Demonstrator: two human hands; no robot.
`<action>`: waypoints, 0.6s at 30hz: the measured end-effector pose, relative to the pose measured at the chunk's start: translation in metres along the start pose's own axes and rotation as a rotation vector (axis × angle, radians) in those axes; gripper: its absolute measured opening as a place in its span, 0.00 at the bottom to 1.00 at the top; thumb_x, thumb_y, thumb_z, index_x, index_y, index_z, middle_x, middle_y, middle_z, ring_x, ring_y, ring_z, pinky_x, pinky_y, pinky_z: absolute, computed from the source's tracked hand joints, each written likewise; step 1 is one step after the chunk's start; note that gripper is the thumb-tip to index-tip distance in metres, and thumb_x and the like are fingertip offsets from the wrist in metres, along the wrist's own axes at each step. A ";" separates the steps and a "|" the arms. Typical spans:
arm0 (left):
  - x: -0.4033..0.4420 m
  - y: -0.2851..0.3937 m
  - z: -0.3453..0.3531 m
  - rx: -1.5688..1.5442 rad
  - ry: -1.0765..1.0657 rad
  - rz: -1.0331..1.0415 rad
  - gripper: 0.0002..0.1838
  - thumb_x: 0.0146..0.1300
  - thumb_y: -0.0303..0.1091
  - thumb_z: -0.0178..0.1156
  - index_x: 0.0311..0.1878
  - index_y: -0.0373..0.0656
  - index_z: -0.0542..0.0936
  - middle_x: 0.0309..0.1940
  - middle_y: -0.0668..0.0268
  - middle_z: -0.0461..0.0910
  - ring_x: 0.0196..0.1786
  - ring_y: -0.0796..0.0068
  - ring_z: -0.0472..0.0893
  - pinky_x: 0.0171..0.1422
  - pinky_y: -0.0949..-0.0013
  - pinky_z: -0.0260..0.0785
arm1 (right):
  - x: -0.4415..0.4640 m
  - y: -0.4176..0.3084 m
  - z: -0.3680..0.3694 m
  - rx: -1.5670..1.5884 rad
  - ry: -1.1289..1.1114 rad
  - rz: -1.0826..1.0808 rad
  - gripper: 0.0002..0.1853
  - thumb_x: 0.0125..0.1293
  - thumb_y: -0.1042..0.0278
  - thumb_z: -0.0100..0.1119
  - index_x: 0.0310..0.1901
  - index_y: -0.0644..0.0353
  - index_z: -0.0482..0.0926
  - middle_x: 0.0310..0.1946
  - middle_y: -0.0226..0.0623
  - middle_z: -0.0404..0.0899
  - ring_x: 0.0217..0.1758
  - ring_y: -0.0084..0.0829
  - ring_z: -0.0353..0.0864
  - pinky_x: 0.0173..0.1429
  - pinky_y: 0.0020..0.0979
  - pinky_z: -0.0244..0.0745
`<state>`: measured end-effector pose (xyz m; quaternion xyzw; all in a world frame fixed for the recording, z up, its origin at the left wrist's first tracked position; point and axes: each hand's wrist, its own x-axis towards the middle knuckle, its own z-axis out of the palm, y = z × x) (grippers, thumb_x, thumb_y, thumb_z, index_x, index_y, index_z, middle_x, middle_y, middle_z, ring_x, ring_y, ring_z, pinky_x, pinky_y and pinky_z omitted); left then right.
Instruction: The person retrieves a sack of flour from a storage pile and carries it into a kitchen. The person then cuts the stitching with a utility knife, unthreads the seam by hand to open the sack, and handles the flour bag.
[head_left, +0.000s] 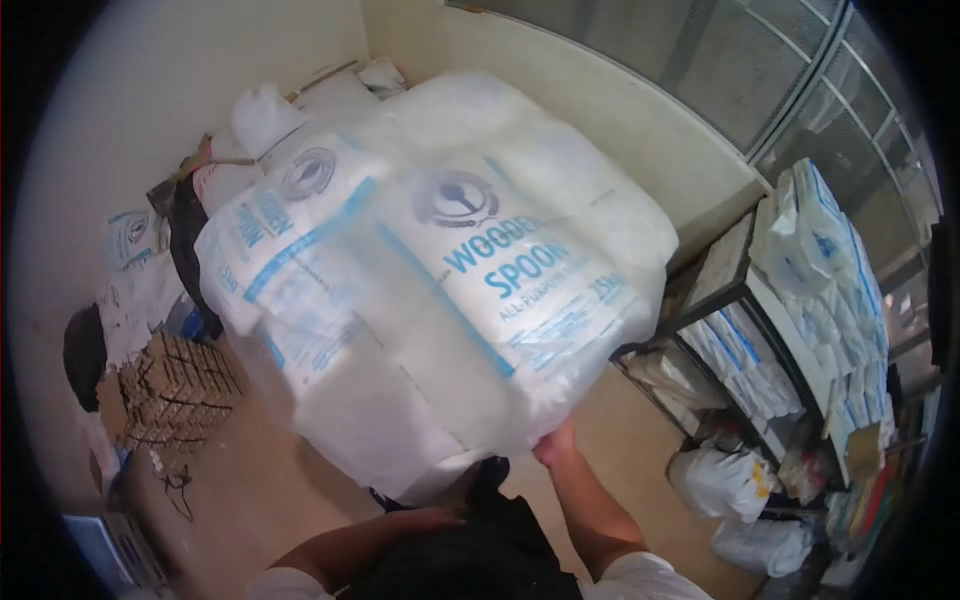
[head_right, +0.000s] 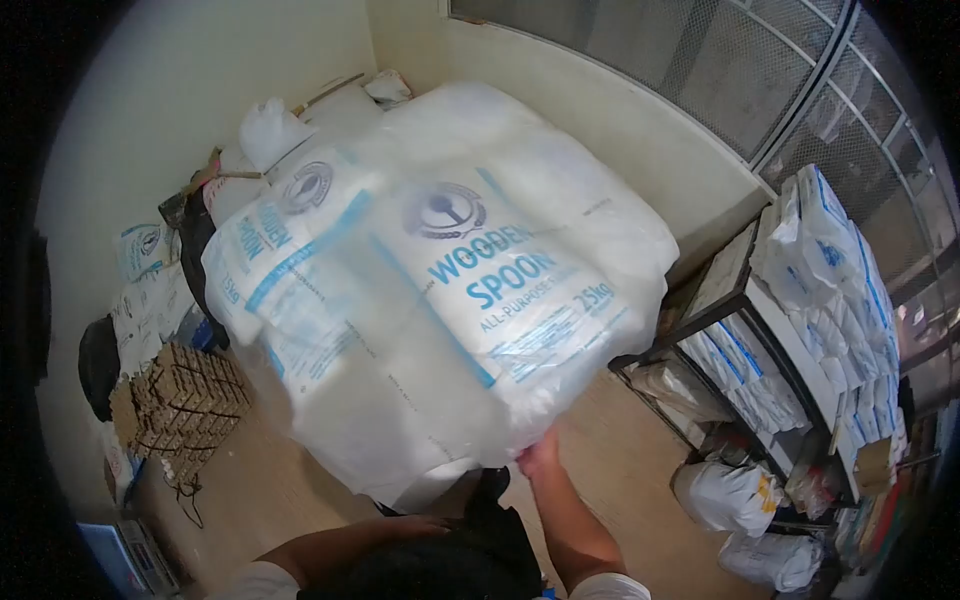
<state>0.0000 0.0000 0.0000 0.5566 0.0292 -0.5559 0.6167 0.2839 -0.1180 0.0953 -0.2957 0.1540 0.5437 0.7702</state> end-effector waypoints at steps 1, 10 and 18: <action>0.003 -0.015 0.023 0.002 0.156 0.055 0.44 0.56 0.64 0.48 0.67 0.40 0.53 0.65 0.51 0.54 0.68 0.57 0.53 0.72 0.64 0.41 | -0.005 0.019 0.018 0.011 0.082 0.018 0.34 0.59 0.37 0.39 0.58 0.55 0.64 0.53 0.38 0.71 0.54 0.36 0.72 0.55 0.37 0.70; -0.058 0.188 -0.051 -0.003 1.014 0.000 0.45 0.55 0.55 0.57 0.65 0.30 0.51 0.61 0.43 0.58 0.63 0.49 0.60 0.66 0.62 0.53 | -0.043 -0.120 0.115 -0.315 0.070 0.167 0.24 0.66 0.49 0.36 0.51 0.58 0.71 0.36 0.33 0.79 0.34 0.30 0.79 0.34 0.30 0.75; -0.203 0.296 -0.135 0.247 1.774 0.825 0.42 0.56 0.41 0.60 0.66 0.34 0.49 0.56 0.43 0.65 0.58 0.52 0.67 0.63 0.65 0.57 | -0.037 -0.208 0.222 -0.725 -0.102 -0.686 0.28 0.67 0.44 0.33 0.52 0.61 0.68 0.37 0.35 0.75 0.34 0.27 0.72 0.39 0.28 0.69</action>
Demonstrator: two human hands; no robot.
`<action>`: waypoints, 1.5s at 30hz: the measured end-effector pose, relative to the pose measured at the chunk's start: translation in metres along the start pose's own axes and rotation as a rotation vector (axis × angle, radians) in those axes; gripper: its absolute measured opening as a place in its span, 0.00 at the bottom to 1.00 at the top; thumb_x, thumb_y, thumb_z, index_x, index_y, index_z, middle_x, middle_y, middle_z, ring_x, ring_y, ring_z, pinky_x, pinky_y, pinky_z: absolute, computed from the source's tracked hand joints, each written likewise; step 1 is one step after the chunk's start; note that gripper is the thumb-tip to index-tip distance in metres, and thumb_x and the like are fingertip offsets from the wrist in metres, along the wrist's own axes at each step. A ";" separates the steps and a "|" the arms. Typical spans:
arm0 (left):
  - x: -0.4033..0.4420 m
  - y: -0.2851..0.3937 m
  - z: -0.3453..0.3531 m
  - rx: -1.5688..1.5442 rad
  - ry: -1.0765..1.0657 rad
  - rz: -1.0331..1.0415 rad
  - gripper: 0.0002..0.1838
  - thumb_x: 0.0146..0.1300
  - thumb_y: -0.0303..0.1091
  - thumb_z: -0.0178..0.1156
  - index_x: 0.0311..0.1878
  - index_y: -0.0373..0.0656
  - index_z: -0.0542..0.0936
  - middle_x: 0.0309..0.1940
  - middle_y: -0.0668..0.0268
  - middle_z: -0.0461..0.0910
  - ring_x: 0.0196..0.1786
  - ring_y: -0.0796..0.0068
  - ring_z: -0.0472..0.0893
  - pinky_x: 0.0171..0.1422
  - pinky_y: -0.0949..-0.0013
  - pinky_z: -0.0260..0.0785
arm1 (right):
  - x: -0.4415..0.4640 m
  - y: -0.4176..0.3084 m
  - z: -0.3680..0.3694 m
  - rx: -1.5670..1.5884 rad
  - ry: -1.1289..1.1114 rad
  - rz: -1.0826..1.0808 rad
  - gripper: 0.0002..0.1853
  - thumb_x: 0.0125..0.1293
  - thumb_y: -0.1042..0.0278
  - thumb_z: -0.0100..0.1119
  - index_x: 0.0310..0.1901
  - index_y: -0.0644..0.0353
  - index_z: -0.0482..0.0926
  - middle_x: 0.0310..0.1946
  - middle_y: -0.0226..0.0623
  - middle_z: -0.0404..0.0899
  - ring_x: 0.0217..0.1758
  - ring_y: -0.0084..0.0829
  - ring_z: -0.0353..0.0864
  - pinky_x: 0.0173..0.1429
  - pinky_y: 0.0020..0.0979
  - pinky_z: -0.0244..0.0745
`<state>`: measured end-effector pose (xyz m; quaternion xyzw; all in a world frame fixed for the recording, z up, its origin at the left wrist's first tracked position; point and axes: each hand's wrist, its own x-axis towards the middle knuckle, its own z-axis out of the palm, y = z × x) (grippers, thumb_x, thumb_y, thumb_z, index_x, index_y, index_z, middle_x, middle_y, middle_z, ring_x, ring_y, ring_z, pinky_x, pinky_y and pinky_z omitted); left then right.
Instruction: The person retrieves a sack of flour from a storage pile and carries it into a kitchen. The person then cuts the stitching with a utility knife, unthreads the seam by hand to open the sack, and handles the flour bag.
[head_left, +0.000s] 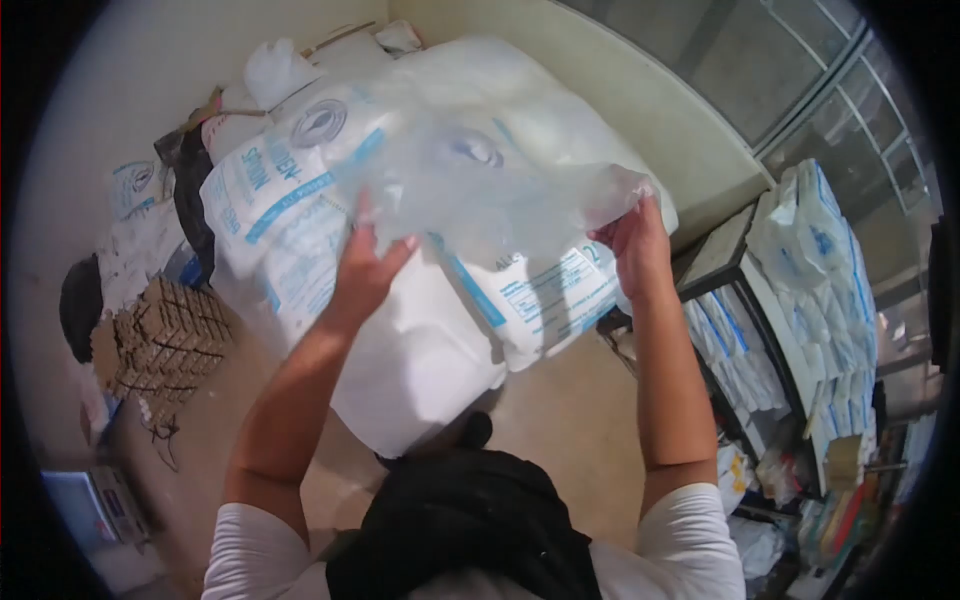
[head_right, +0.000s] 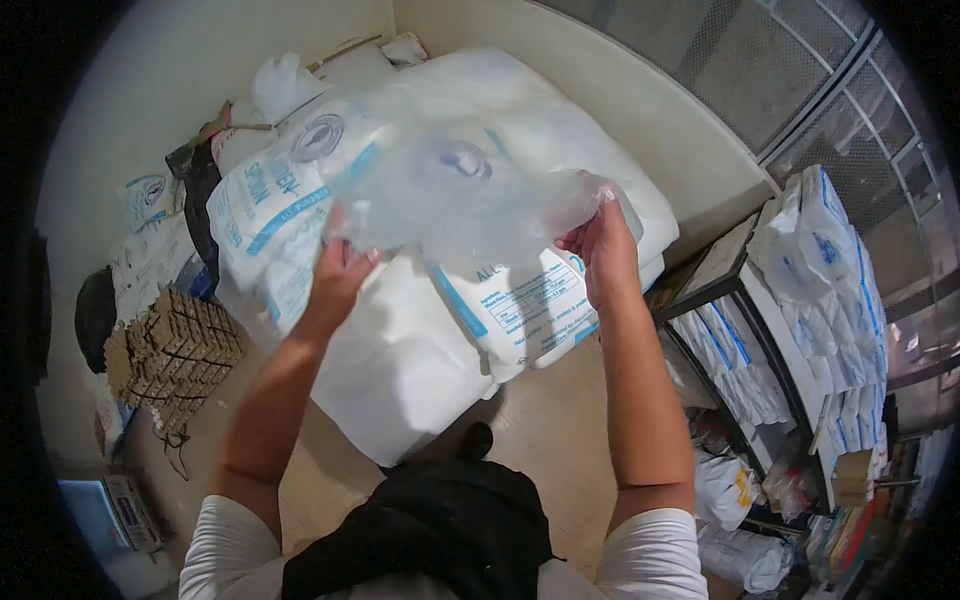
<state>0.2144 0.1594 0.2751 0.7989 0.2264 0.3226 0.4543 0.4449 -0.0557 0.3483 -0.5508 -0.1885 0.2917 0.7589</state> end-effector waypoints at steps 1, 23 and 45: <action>0.005 0.011 -0.007 0.041 0.023 -0.015 0.41 0.56 0.42 0.60 0.65 0.33 0.51 0.56 0.43 0.65 0.58 0.53 0.67 0.63 0.65 0.57 | 0.000 0.000 0.004 -0.075 0.064 -0.052 0.28 0.67 0.43 0.34 0.52 0.61 0.69 0.37 0.35 0.74 0.33 0.26 0.72 0.38 0.28 0.68; -0.177 -0.084 0.202 -0.426 -0.617 -1.072 0.47 0.38 0.60 0.66 0.56 0.33 0.67 0.52 0.52 0.70 0.49 0.63 0.74 0.46 0.61 0.68 | -0.112 0.163 -0.084 0.293 0.186 0.567 0.20 0.57 0.52 0.48 0.47 0.55 0.72 0.33 0.33 0.76 0.37 0.31 0.75 0.37 0.32 0.71; -0.172 -0.122 0.247 -0.797 -0.392 -1.222 0.19 0.61 0.39 0.55 0.55 0.46 0.69 0.52 0.62 0.70 0.52 0.67 0.73 0.47 0.65 0.70 | -0.010 0.215 -0.230 -0.721 0.537 -0.089 0.17 0.60 0.64 0.52 0.45 0.70 0.74 0.42 0.51 0.77 0.44 0.43 0.76 0.49 0.35 0.68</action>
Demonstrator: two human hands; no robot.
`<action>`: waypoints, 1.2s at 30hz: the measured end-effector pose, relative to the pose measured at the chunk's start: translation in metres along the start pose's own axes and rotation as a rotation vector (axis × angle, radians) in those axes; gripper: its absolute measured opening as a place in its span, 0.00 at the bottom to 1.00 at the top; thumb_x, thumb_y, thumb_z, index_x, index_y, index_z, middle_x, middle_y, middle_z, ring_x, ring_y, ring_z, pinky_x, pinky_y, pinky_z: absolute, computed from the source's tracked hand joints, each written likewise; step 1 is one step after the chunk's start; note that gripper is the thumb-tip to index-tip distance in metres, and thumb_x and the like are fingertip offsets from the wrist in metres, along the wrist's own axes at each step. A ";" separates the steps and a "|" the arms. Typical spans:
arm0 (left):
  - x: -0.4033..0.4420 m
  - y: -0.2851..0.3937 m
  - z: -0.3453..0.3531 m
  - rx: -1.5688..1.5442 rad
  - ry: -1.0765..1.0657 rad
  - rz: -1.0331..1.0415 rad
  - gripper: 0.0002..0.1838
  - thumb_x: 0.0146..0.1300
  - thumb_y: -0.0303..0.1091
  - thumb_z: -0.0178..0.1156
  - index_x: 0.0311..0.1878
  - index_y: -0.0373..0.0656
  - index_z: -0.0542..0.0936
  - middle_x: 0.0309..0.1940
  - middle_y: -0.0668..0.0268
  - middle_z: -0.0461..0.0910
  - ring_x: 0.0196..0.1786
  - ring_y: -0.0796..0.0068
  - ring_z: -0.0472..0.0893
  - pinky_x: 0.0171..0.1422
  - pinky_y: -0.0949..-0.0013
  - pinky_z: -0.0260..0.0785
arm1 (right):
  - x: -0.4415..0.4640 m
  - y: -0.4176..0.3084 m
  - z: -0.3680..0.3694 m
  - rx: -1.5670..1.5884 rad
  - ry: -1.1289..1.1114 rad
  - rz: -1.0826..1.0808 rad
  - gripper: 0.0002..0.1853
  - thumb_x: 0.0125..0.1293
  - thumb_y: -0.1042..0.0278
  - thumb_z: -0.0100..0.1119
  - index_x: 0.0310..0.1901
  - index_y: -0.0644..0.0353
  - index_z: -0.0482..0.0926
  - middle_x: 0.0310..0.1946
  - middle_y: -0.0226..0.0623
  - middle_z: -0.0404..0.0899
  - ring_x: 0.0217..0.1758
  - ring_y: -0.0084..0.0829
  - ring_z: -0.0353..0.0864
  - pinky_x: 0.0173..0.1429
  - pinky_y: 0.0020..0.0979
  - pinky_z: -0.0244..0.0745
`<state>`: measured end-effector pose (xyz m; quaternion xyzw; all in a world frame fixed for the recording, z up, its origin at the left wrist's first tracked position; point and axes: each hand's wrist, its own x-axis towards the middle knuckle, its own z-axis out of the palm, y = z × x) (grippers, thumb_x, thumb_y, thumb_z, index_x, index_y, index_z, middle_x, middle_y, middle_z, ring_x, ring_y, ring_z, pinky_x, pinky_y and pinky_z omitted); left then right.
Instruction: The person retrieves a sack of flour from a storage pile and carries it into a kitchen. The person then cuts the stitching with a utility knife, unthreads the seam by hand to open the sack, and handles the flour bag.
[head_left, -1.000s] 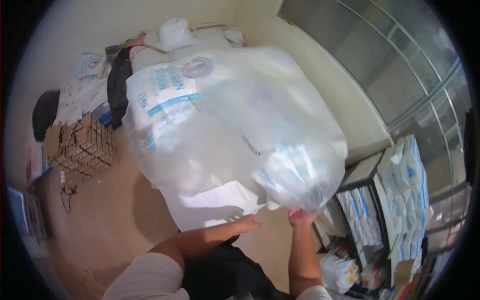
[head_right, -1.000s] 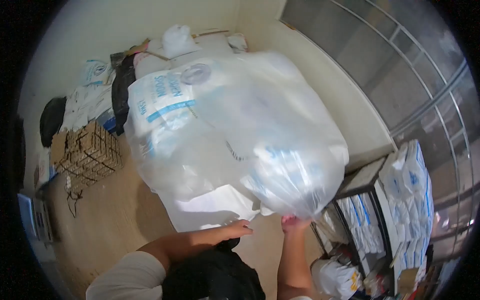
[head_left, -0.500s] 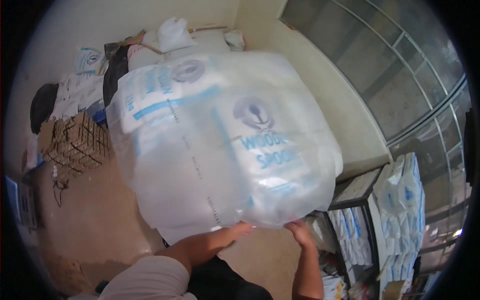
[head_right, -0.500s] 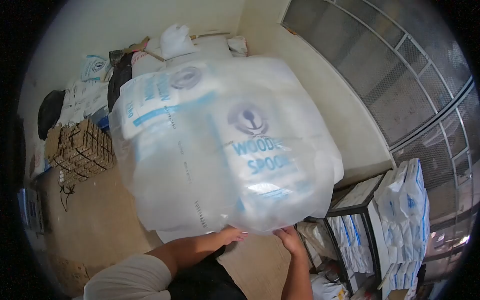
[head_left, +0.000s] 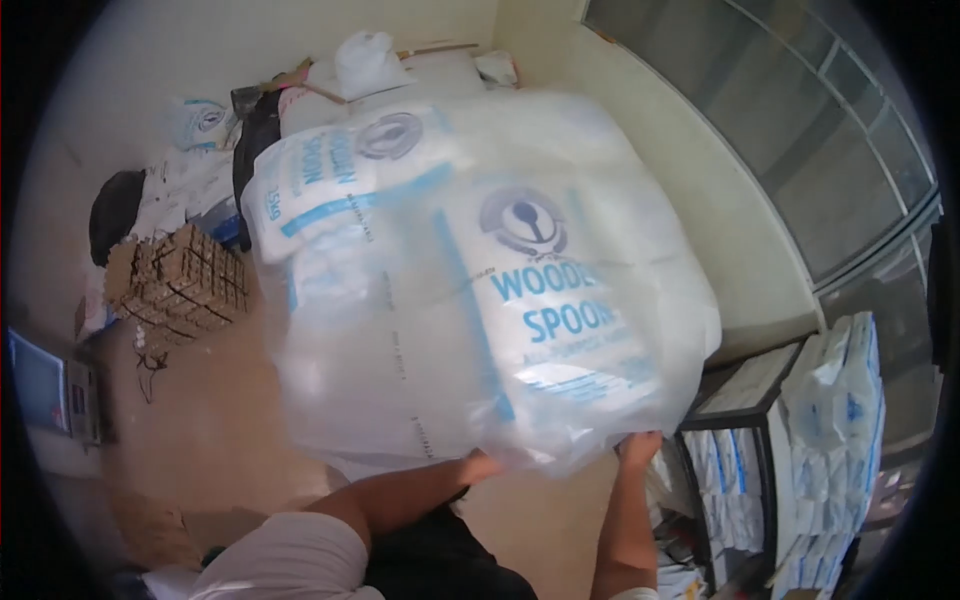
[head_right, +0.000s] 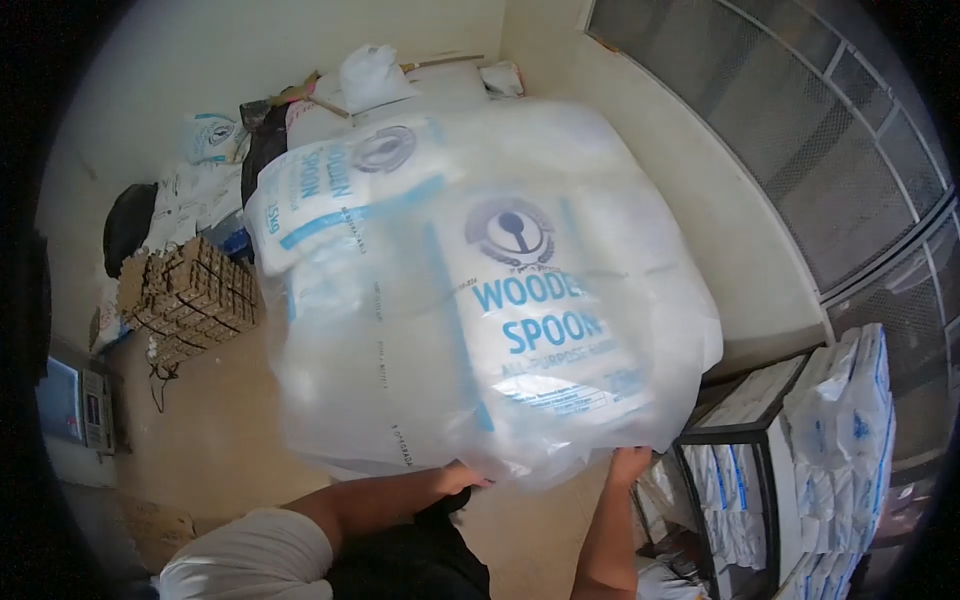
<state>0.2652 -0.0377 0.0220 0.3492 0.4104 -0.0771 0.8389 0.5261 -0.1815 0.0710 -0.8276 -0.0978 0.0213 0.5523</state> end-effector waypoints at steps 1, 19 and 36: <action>-0.005 0.001 -0.002 -0.004 0.008 0.003 0.19 0.61 0.39 0.55 0.55 0.46 0.69 0.52 0.62 0.71 0.52 0.67 0.73 0.47 0.66 0.70 | 0.008 0.009 0.002 0.124 0.057 0.014 0.18 0.61 0.62 0.52 0.45 0.70 0.74 0.42 0.52 0.77 0.43 0.44 0.76 0.48 0.36 0.68; -0.021 0.014 -0.018 0.105 -0.264 0.102 0.08 0.53 0.32 0.59 0.36 0.41 0.77 0.16 0.64 0.72 0.18 0.75 0.73 0.23 0.66 0.66 | 0.126 0.032 -0.001 -0.454 -0.301 0.076 0.20 0.61 0.55 0.47 0.44 0.66 0.75 0.40 0.52 0.77 0.45 0.48 0.74 0.50 0.40 0.67; -0.230 0.193 -0.154 0.547 -0.064 0.087 0.17 0.49 0.33 0.55 0.42 0.38 0.71 0.18 0.69 0.66 0.14 0.79 0.65 0.20 0.72 0.63 | -0.123 -0.127 0.027 0.269 -0.145 0.523 0.15 0.61 0.58 0.42 0.37 0.61 0.74 0.29 0.40 0.76 0.22 0.32 0.76 0.17 0.34 0.69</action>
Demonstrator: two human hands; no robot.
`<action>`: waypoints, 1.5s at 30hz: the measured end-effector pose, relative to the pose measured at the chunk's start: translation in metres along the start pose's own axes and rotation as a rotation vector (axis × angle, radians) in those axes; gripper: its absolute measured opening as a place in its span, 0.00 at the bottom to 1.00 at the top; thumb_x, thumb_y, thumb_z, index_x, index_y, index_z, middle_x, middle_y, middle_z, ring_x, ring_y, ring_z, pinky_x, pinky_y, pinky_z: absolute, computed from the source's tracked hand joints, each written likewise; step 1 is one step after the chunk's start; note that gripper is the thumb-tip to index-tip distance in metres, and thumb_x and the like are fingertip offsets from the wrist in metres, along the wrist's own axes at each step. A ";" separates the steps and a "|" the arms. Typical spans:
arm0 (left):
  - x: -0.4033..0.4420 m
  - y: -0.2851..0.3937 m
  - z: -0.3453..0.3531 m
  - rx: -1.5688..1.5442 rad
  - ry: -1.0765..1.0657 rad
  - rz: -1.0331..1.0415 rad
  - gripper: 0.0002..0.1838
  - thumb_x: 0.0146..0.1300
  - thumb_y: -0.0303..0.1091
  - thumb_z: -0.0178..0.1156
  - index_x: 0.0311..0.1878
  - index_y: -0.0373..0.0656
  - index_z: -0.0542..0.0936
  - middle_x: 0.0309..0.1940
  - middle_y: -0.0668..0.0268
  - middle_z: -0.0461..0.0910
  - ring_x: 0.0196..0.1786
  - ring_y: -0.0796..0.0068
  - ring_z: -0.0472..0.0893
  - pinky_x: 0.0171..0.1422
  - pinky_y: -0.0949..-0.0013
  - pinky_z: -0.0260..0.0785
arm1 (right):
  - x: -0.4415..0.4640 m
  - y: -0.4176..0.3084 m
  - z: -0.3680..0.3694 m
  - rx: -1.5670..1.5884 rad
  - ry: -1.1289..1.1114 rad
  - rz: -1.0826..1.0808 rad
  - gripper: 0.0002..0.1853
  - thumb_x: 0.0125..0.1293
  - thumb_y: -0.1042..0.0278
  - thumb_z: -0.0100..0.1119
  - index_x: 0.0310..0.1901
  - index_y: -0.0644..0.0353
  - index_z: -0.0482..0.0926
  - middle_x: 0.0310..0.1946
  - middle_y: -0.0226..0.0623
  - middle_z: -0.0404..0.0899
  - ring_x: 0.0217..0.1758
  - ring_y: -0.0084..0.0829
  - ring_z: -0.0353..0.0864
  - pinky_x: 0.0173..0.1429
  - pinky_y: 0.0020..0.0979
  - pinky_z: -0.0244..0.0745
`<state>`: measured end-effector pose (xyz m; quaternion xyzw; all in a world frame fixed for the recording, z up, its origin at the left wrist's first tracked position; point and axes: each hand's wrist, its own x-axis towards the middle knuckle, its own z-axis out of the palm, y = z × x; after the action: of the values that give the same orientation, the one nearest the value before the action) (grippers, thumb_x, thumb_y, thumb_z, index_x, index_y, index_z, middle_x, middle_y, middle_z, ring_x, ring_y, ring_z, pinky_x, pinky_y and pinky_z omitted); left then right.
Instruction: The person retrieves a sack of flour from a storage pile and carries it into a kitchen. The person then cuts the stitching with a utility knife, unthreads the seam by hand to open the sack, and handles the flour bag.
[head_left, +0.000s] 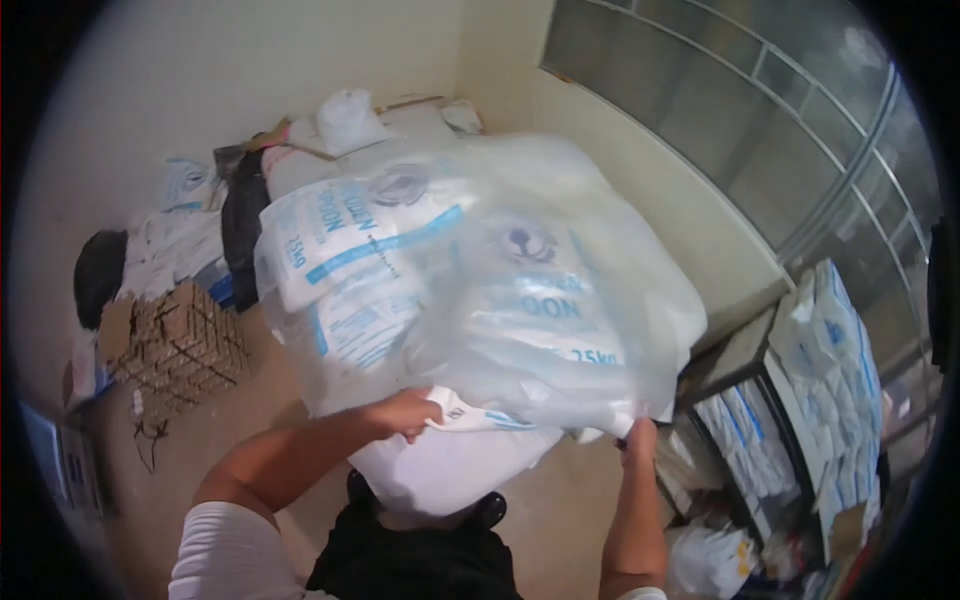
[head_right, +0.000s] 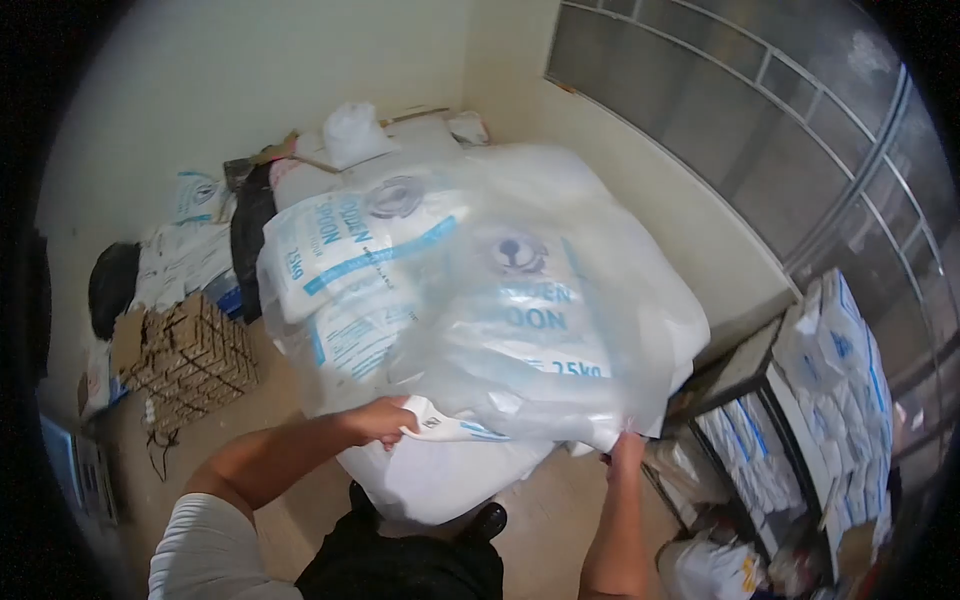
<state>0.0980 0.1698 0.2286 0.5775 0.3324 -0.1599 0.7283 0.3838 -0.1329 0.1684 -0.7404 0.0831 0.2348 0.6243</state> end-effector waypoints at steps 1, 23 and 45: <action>-0.007 -0.004 -0.016 0.016 -0.021 -0.006 0.17 0.49 0.33 0.55 0.43 0.38 0.71 0.18 0.68 0.67 0.15 0.79 0.65 0.20 0.72 0.63 | -0.012 0.012 0.008 -0.016 0.048 -0.027 0.16 0.62 0.56 0.42 0.37 0.61 0.74 0.29 0.40 0.76 0.22 0.32 0.76 0.17 0.35 0.69; 0.100 -0.183 -0.064 0.822 0.086 -0.157 0.19 0.58 0.43 0.52 0.46 0.39 0.76 0.35 0.63 0.77 0.35 0.72 0.75 0.40 0.67 0.68 | -0.049 0.102 0.096 -0.445 0.476 -0.313 0.09 0.55 0.69 0.55 0.33 0.66 0.69 0.32 0.46 0.70 0.35 0.42 0.71 0.42 0.37 0.66; 0.120 -0.188 -0.146 1.397 -0.132 -0.128 0.25 0.58 0.41 0.46 0.58 0.42 0.67 0.53 0.54 0.71 0.53 0.58 0.71 0.61 0.59 0.57 | -0.008 0.136 0.073 0.012 0.149 0.119 0.33 0.67 0.43 0.32 0.51 0.71 0.70 0.45 0.48 0.75 0.48 0.37 0.75 0.52 0.34 0.67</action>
<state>0.0255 0.2734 -0.0067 0.8784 0.1404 -0.4132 0.1949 0.3023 -0.0916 0.0440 -0.7457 0.1747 0.2151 0.6059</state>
